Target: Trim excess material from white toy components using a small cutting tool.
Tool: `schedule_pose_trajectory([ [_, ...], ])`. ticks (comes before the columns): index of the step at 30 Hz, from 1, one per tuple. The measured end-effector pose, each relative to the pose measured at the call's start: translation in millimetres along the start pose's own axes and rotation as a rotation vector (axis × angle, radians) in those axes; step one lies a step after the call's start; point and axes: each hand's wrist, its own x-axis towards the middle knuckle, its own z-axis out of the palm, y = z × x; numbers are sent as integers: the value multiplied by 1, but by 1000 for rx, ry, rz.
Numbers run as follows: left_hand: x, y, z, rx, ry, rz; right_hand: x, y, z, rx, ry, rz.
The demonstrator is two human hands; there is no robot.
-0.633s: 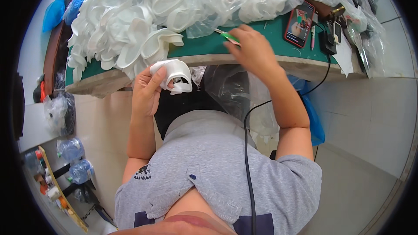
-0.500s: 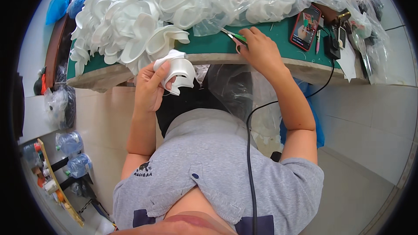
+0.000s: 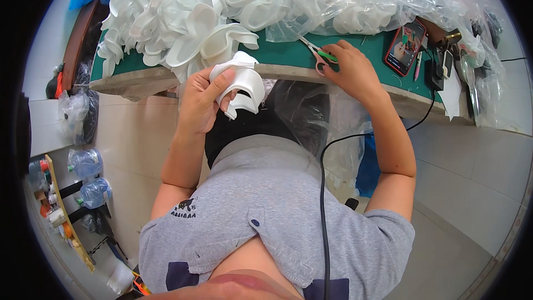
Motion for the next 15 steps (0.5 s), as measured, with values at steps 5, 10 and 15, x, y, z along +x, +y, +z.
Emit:
schedule_pose_trajectory([
  [5, -1, 4, 2, -3, -22, -36, 1, 0, -2, -63, 31, -84],
  [10, -2, 1, 1, 53, 1, 7, -14, -30, -25, 506, -219, -64],
  [15, -3, 2, 2, 58, 0, 28, -31, -40, -18, 648, -173, -170],
])
